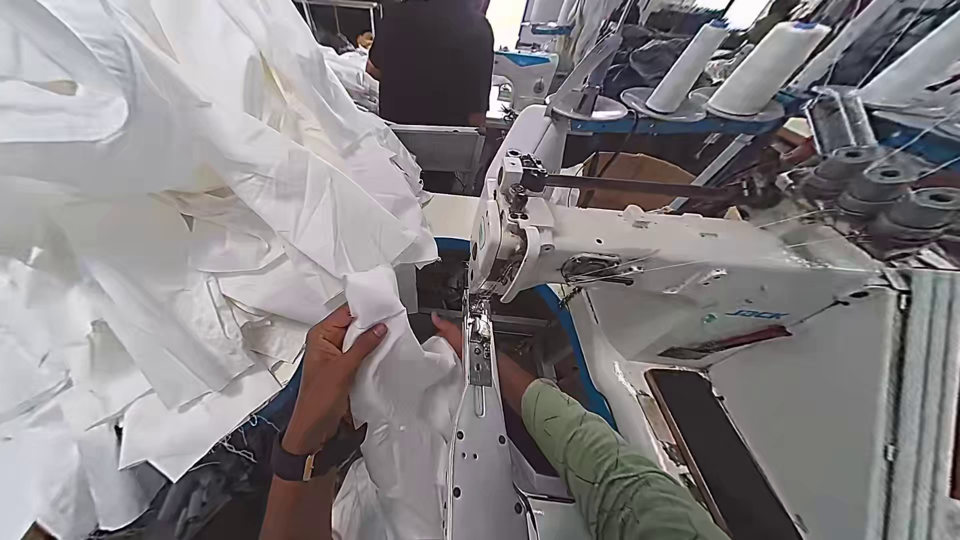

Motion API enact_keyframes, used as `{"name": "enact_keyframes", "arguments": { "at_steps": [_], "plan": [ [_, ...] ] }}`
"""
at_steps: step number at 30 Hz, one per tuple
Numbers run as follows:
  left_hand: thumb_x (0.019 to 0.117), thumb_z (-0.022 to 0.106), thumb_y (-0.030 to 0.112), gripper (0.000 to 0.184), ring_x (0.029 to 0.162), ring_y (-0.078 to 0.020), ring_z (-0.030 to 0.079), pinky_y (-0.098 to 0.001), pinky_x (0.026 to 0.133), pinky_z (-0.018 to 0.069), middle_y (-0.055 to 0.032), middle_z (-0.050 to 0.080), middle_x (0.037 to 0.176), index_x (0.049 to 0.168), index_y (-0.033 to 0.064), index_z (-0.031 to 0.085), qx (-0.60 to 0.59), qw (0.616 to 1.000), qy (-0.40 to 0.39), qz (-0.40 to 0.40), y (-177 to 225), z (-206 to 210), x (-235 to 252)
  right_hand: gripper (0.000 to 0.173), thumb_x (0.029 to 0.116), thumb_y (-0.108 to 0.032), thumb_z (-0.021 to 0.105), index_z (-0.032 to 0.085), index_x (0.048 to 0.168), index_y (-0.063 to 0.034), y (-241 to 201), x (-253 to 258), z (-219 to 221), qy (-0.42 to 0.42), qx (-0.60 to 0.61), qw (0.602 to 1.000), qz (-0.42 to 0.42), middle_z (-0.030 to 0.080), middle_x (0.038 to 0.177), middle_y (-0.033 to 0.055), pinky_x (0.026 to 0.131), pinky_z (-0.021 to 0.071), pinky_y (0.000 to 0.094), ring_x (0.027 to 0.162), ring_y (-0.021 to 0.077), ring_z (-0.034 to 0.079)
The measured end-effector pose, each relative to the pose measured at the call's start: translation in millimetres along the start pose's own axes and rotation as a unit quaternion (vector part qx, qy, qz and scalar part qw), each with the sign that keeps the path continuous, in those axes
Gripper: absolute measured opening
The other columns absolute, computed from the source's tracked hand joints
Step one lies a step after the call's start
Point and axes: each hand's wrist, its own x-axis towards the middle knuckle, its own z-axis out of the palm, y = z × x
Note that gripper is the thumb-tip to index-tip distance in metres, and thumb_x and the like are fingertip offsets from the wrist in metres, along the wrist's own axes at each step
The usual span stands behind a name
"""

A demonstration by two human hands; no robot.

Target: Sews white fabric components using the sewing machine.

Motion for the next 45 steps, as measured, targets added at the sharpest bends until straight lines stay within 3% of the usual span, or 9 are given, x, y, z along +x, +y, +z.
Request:
{"name": "enact_keyframes", "arguments": {
  "at_steps": [3,5,12,16,20,26,30,36,45],
  "plan": [
    [0.0876,0.072,0.012,0.011,0.069,0.0016,0.067,-0.0179,0.064,0.0572,0.0079,0.069,0.077,0.097,0.0063,0.069,0.287,0.946,0.151,0.022,-7,-7,-5,0.042,0.1135,-0.021,0.028,0.052,0.141,0.0012,-38,20,2,0.117,0.067,0.990,-0.036,0.061,0.134,0.0135,0.102,0.0455,0.0261,0.119,0.0106,0.058],
    [0.0906,0.073,0.023,0.031,0.073,-0.0277,0.067,-0.0500,0.069,0.0520,-0.0163,0.068,0.079,0.101,-0.0063,0.068,0.469,0.859,0.198,-0.049,-25,-11,-23,0.040,0.1104,-0.009,0.038,0.044,0.143,0.0135,-24,60,-31,0.121,-0.171,0.978,-0.023,0.051,0.143,0.0277,0.112,0.0394,0.0385,0.133,0.0278,0.051],
    [0.1001,0.064,0.033,0.041,0.105,-0.0443,0.066,-0.0635,0.095,0.0482,-0.0290,0.069,0.104,0.104,-0.0077,0.070,0.449,0.744,-0.166,-0.466,-108,-29,-113,0.033,0.1005,-0.018,0.059,0.065,0.120,0.0077,4,-66,-60,-0.114,-0.595,0.745,0.279,0.062,0.126,0.0327,0.098,0.0448,0.0674,0.123,0.0502,0.058],
    [0.1061,0.052,0.019,0.030,0.068,-0.0194,0.058,-0.0421,0.068,0.0496,-0.0094,0.061,0.074,0.091,-0.0003,0.069,0.311,0.867,-0.246,-0.301,-61,14,-46,0.034,0.0989,-0.009,0.058,0.062,0.127,0.0081,-19,-92,-10,0.169,-0.490,0.848,-0.109,0.070,0.086,0.0240,0.070,0.0548,0.0556,0.076,0.0411,0.070],
    [0.1070,0.041,0.014,0.037,0.062,0.0004,0.062,-0.0178,0.060,0.0549,0.0060,0.062,0.077,0.141,-0.0006,0.047,-0.013,0.873,-0.357,-0.333,-18,57,-56,0.019,0.0907,-0.005,0.057,0.075,0.097,0.0000,7,-101,21,0.214,-0.461,0.718,-0.476,0.062,0.066,0.0095,0.042,0.0444,0.0281,0.048,0.0181,0.056],
    [0.0974,0.066,0.022,0.036,0.101,-0.0355,0.068,-0.0524,0.087,0.0550,-0.0222,0.067,0.116,0.121,-0.0048,0.063,0.367,0.926,-0.087,-0.024,-81,98,-48,0.042,0.0814,-0.014,0.064,0.067,0.115,0.0121,8,-99,21,0.246,-0.430,0.791,-0.358,0.063,0.062,0.0063,0.041,0.0463,0.0348,0.046,0.0193,0.057],
    [0.1066,0.049,0.033,0.064,0.087,-0.0461,0.069,-0.0617,0.081,0.0511,-0.0266,0.071,0.096,0.157,-0.0032,0.034,0.421,0.877,-0.159,-0.169,-66,98,-65,0.032,0.0945,-0.021,0.069,0.071,0.106,0.0093,-11,-92,-35,0.236,-0.400,0.879,-0.105,0.071,0.084,0.0237,0.075,0.0514,0.0591,0.080,0.0395,0.070],
    [0.1087,0.046,0.032,0.066,0.077,-0.0389,0.067,-0.0565,0.075,0.0519,-0.0179,0.068,0.077,0.166,0.0137,0.018,0.435,0.845,-0.245,-0.193,-76,98,-24,0.015,0.0903,-0.010,0.065,0.077,0.090,-0.0003,-14,-57,0,0.262,-0.450,0.787,-0.330,0.072,0.080,0.0149,0.061,0.0559,0.0390,0.070,0.0263,0.071],
    [0.1055,0.045,0.027,0.043,0.142,-0.0443,0.046,-0.0611,0.105,0.0439,-0.0212,0.035,0.163,0.139,0.0090,0.064,0.497,0.843,-0.201,0.048,-91,86,-58,0.015,0.0816,-0.012,0.060,0.066,0.073,-0.0014,-1,-65,-21,0.115,-0.451,0.816,-0.342,0.066,0.136,0.0191,0.053,0.0507,0.0365,0.069,0.0214,0.071]
  ]
}}
